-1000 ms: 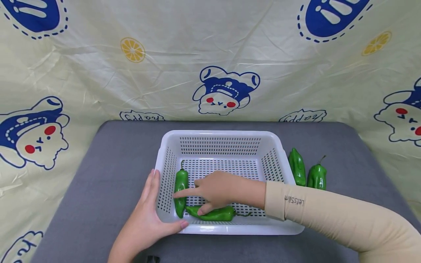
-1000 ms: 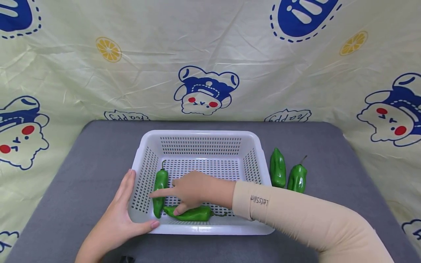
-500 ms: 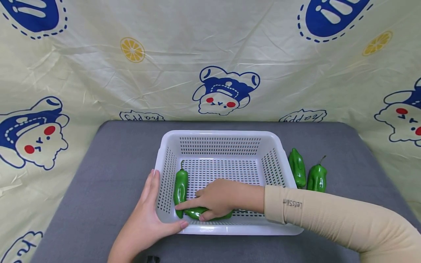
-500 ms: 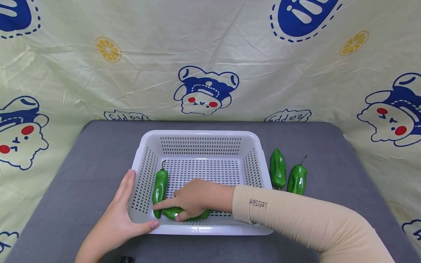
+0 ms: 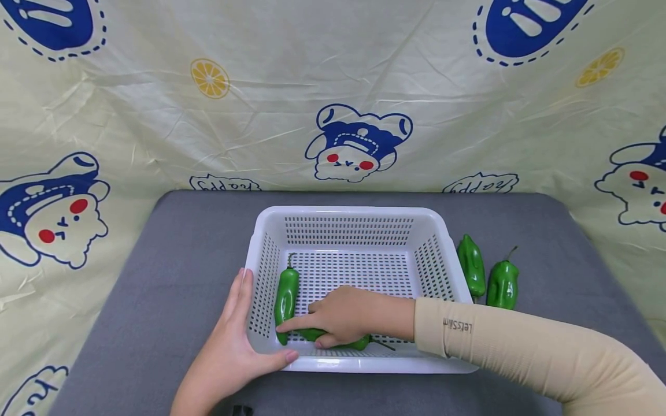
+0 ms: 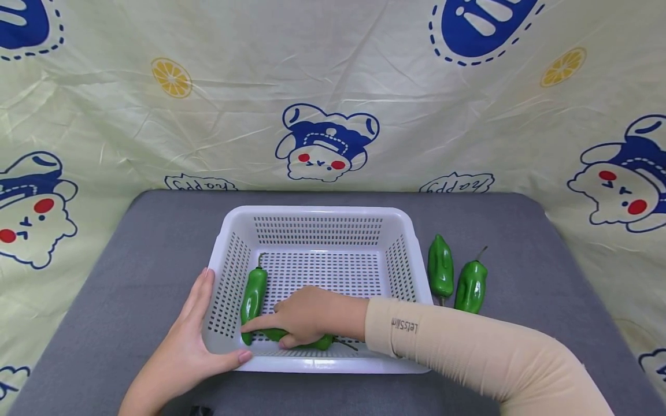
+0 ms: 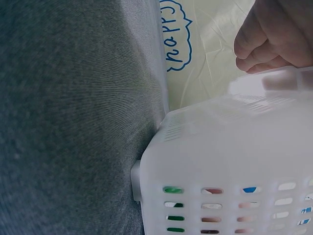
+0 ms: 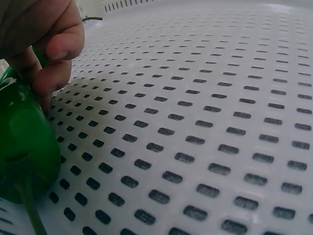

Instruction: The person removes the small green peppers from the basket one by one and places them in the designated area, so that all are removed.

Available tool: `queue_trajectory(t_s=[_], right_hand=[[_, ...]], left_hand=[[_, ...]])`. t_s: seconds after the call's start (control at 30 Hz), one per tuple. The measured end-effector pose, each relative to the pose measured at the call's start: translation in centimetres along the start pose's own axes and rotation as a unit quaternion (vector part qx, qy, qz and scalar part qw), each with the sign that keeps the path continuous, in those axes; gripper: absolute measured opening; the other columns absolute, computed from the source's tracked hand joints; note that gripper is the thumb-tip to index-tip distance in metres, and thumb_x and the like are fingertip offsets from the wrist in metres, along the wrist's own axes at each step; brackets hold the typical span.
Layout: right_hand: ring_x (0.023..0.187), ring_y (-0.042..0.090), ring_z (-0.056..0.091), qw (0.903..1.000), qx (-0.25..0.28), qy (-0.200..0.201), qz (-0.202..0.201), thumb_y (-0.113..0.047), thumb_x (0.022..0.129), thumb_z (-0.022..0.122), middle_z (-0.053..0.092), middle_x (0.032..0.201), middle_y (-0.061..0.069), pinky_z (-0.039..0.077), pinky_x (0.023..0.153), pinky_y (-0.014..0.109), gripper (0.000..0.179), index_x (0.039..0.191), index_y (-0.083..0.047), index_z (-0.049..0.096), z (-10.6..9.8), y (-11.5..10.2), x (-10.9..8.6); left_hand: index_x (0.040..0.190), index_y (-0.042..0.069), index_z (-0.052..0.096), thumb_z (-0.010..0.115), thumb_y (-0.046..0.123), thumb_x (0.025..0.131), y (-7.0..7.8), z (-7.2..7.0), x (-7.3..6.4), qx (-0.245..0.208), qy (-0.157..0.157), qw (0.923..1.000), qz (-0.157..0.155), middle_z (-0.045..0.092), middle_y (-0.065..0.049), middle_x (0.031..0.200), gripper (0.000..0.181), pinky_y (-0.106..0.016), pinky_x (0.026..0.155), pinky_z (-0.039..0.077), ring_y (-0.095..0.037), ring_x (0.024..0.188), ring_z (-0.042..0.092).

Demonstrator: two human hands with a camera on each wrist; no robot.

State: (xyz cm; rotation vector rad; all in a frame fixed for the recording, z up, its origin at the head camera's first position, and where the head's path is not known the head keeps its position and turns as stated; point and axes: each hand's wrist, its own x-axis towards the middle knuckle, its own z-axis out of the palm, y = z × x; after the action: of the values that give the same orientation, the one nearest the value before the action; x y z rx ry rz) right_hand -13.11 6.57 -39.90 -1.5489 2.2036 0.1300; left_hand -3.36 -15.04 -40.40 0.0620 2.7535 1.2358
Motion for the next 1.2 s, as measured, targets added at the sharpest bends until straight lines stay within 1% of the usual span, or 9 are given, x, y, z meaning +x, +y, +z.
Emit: queue_trajectory(t_s=[0.1, 0.2, 0.3, 0.5, 0.67, 0.8, 0.9, 1.03, 1.2], right_hand=[[0.059, 0.007, 0.051, 0.9999, 0.01, 0.003, 0.007, -0.044, 0.097, 0.06, 0.067, 0.104, -0.003, 0.046, 0.058, 0.024, 0.068, 0.152, -0.054, 0.022, 0.2, 0.1, 0.0], [0.061, 0.007, 0.052, 0.9996, 0.018, 0.003, 0.02, -0.048, 0.096, 0.058, 0.068, 0.107, -0.002, 0.051, 0.064, 0.027, 0.068, 0.152, -0.054, 0.02, 0.3, 0.4, -0.2], [0.062, 0.007, 0.053, 0.9994, 0.021, 0.004, 0.029, -0.053, 0.096, 0.056, 0.068, 0.105, -0.003, 0.053, 0.068, 0.03, 0.069, 0.153, -0.054, 0.018, 0.3, 0.6, -0.7], [0.062, 0.009, 0.053, 0.9982, 0.039, -0.013, 0.043, -0.057, 0.094, 0.056, 0.066, 0.105, -0.005, 0.052, 0.068, 0.031, 0.07, 0.152, -0.057, 0.017, 0.1, 1.1, -2.1], [0.062, 0.01, 0.052, 0.9962, 0.05, -0.032, 0.064, -0.055, 0.093, 0.06, 0.062, 0.098, -0.007, 0.048, 0.064, 0.03, 0.072, 0.15, -0.06, 0.018, -0.1, 1.2, -3.3], [0.061, 0.011, 0.051, 0.9953, 0.051, -0.044, 0.07, -0.051, 0.093, 0.063, 0.058, 0.092, -0.008, 0.045, 0.062, 0.029, 0.072, 0.149, -0.061, 0.018, -0.3, 1.2, -3.9], [0.062, 0.011, 0.051, 0.9939, 0.057, -0.057, 0.075, -0.046, 0.093, 0.065, 0.058, 0.093, -0.009, 0.045, 0.062, 0.029, 0.074, 0.148, -0.062, 0.018, -0.4, 1.2, -4.2], [0.065, 0.01, 0.052, 0.9913, 0.068, -0.072, 0.086, -0.04, 0.09, 0.069, 0.06, 0.099, -0.01, 0.045, 0.064, 0.03, 0.081, 0.148, -0.063, 0.017, -0.5, 1.2, -4.5], [0.065, 0.009, 0.052, 0.9909, 0.074, -0.068, 0.089, -0.035, 0.086, 0.074, 0.059, 0.096, -0.011, 0.044, 0.062, 0.028, 0.087, 0.147, -0.064, 0.019, -0.6, 1.1, -4.6]], left_hand=[[0.159, 0.03, -0.007, 0.086, 0.058, 0.066, 0.0, 0.0, 0.0, -0.001, 0.001, 1.0, 0.002, -0.005, -0.007, 0.168, 0.135, -0.069, 0.106, 0.034, -0.044, 0.148, 0.021], [0.16, 0.029, -0.006, 0.086, 0.06, 0.065, 0.0, 0.1, 0.0, -0.002, 0.005, 1.0, 0.008, -0.005, -0.005, 0.168, 0.136, -0.069, 0.106, 0.034, -0.043, 0.148, 0.02], [0.16, 0.028, -0.005, 0.086, 0.061, 0.064, 0.0, 0.1, 0.0, -0.001, 0.011, 0.9998, 0.015, -0.003, -0.006, 0.168, 0.136, -0.068, 0.107, 0.034, -0.042, 0.148, 0.021], [0.16, 0.026, -0.004, 0.086, 0.062, 0.063, 0.0, 0.2, 0.0, 0.006, 0.018, 0.9996, 0.022, -0.001, -0.006, 0.168, 0.137, -0.067, 0.107, 0.035, -0.042, 0.148, 0.023], [0.161, 0.026, -0.003, 0.086, 0.062, 0.063, -0.1, 0.2, 0.0, 0.009, 0.018, 0.9996, 0.021, -0.002, -0.005, 0.168, 0.138, -0.067, 0.108, 0.033, -0.042, 0.148, 0.022], [0.161, 0.026, -0.003, 0.086, 0.061, 0.063, -0.1, 0.1, 0.0, 0.01, 0.019, 0.9996, 0.021, -0.001, -0.005, 0.168, 0.138, -0.067, 0.107, 0.034, -0.042, 0.147, 0.023], [0.161, 0.026, -0.003, 0.086, 0.062, 0.063, -0.1, 0.1, 0.0, 0.009, 0.018, 0.9996, 0.02, -0.002, -0.004, 0.168, 0.137, -0.067, 0.107, 0.034, -0.042, 0.147, 0.023], [0.16, 0.026, -0.003, 0.086, 0.062, 0.063, 0.0, 0.1, 0.0, 0.007, 0.016, 0.9997, 0.018, -0.002, -0.005, 0.168, 0.137, -0.068, 0.107, 0.034, -0.042, 0.147, 0.023], [0.161, 0.026, -0.003, 0.086, 0.062, 0.063, 0.0, 0.1, -0.1, 0.008, 0.016, 0.9997, 0.02, 0.0, -0.007, 0.168, 0.137, -0.068, 0.107, 0.034, -0.043, 0.147, 0.023]])
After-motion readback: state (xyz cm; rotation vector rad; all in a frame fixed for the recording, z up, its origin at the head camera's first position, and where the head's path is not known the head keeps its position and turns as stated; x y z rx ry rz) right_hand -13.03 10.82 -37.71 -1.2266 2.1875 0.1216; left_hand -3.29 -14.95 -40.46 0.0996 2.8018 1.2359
